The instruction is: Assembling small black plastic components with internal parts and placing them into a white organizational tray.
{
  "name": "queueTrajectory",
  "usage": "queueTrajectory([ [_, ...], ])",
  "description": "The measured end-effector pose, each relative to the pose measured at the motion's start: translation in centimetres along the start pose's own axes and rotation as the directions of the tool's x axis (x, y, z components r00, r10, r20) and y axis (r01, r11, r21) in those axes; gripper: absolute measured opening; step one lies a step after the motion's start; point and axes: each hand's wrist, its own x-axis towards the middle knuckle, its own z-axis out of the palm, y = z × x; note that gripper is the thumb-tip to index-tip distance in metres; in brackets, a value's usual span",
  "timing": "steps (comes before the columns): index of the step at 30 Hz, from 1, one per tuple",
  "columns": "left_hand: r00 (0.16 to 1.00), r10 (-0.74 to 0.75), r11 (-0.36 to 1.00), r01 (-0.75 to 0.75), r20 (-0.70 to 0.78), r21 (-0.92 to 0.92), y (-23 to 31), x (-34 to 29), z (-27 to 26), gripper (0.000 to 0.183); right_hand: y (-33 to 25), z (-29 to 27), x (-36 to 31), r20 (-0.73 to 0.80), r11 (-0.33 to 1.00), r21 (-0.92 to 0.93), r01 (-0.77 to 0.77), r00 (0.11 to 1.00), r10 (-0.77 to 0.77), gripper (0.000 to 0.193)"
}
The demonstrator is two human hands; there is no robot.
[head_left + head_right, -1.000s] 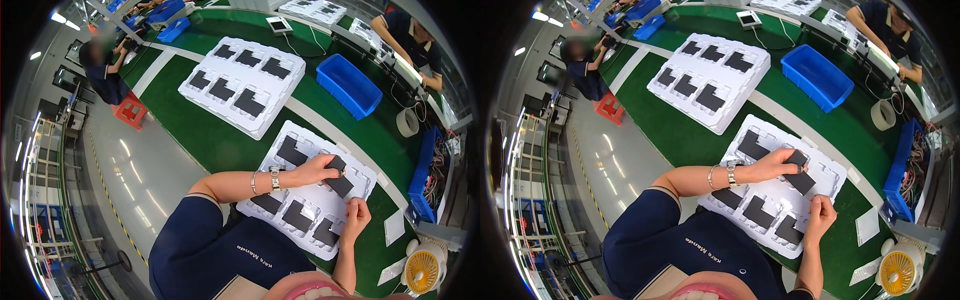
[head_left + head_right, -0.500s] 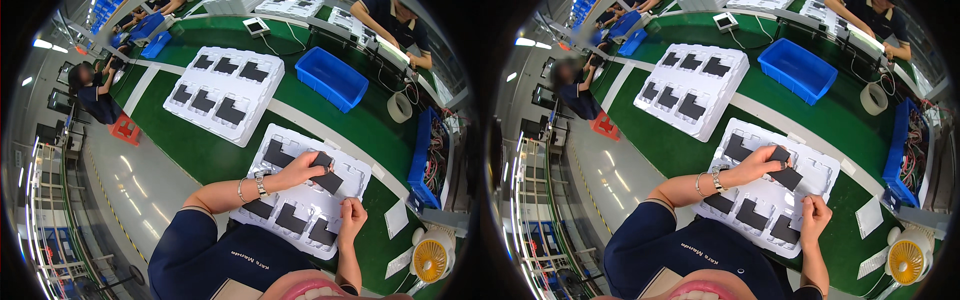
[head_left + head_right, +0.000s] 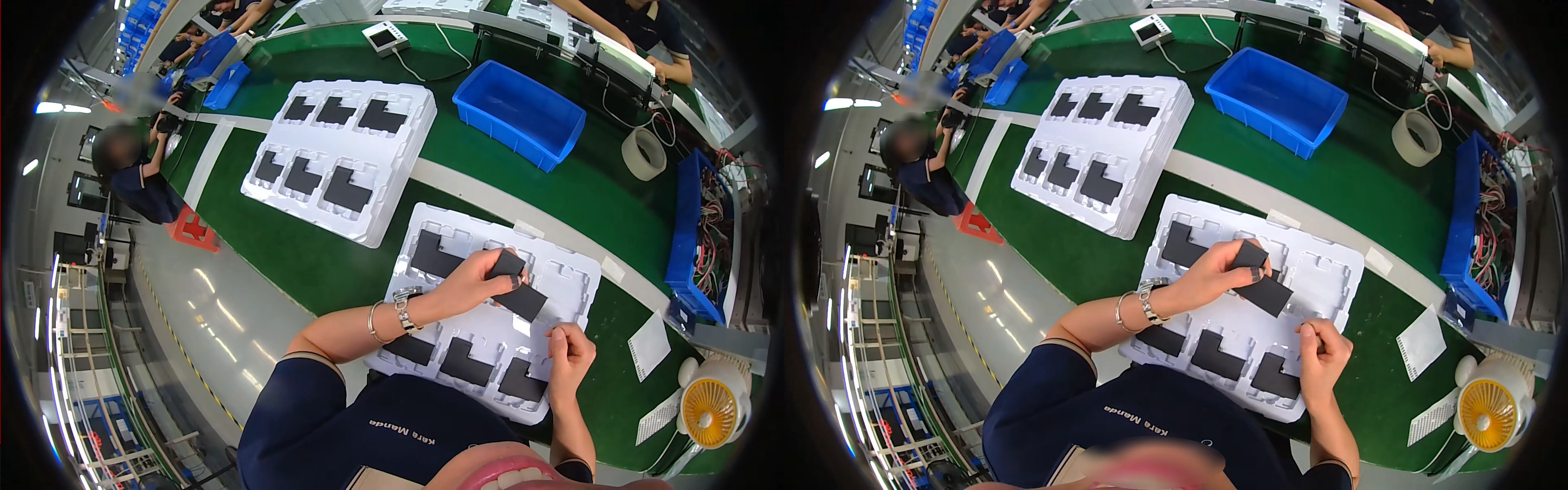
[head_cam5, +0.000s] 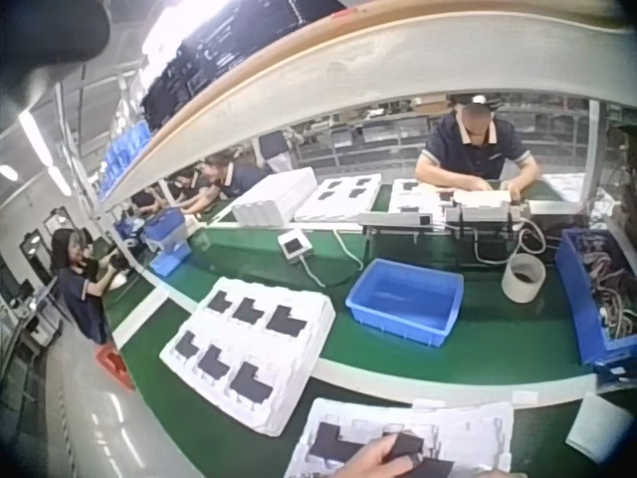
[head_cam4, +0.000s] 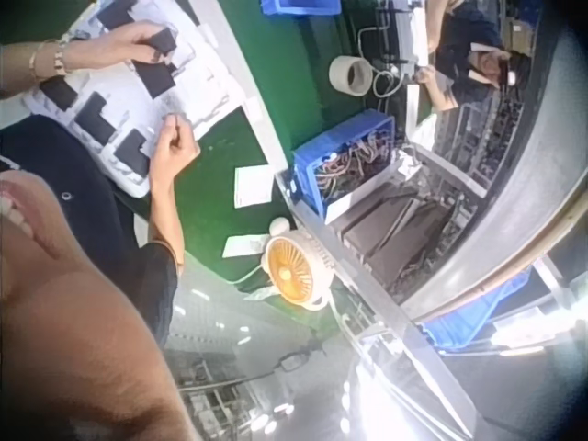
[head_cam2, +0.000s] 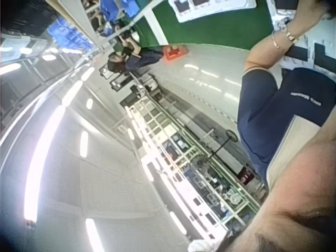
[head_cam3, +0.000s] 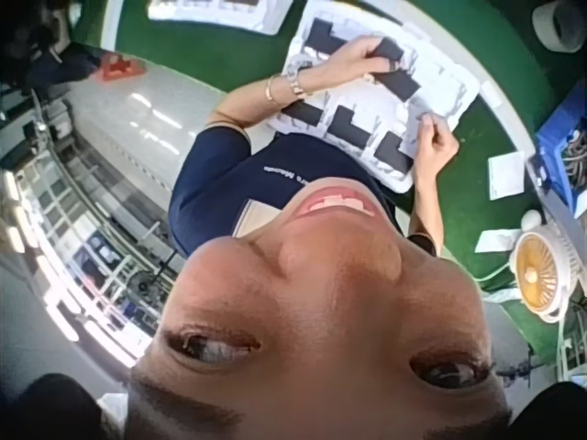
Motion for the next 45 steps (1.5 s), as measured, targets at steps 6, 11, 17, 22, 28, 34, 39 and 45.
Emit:
queueTrajectory([
  [6, 1.0, 0.006, 1.0, -0.007, -0.018, -0.01, -0.3, 0.1, -0.2, 0.011, -0.3, 0.0, -0.1, 0.028, 0.999, -0.038, 0.004, 1.0, -0.003, 0.021],
  [11, 0.993, 0.094, 0.995, -0.093, -0.075, 0.026, -0.7, 0.6, 0.1, 0.011, 0.3, 0.0, 0.2, 0.004, 0.999, -0.017, 0.037, 0.999, -0.037, 0.014],
  [17, 0.999, 0.008, 1.0, -0.008, -0.05, -0.002, 0.2, 0.3, -0.2, 0.01, 0.1, -0.1, 0.4, 0.027, 0.999, -0.023, 0.041, 0.999, -0.04, 0.014],
  [22, 0.994, 0.076, 0.997, -0.075, -0.073, 0.02, -0.7, 0.3, -0.3, 0.011, -0.3, 0.2, 0.0, 0.046, 0.999, -0.03, 0.014, 0.999, -0.013, 0.019],
  [28, 0.975, 0.199, 0.976, -0.187, -0.097, 0.113, -1.5, 0.6, 0.0, 0.009, 0.3, 0.6, -0.6, 0.003, 0.996, -0.086, -0.018, 1.0, 0.018, 0.023],
  [34, 0.993, 0.108, 0.994, -0.107, -0.037, 0.025, -1.2, 0.5, -0.1, 0.009, 0.0, 0.6, -0.5, -0.008, 0.993, -0.118, -0.016, 1.0, 0.016, 0.023],
  [39, 0.994, 0.1, 0.994, -0.098, -0.038, 0.036, -1.3, 0.6, -0.2, 0.01, 0.2, 0.6, -0.3, -0.006, 0.992, -0.123, -0.009, 1.0, 0.008, 0.021],
  [45, 0.993, 0.112, 0.991, -0.109, -0.032, 0.071, -1.4, 0.7, -0.2, 0.009, 0.1, 0.7, -0.3, -0.031, 0.995, -0.104, -0.001, 1.0, -0.002, 0.023],
])
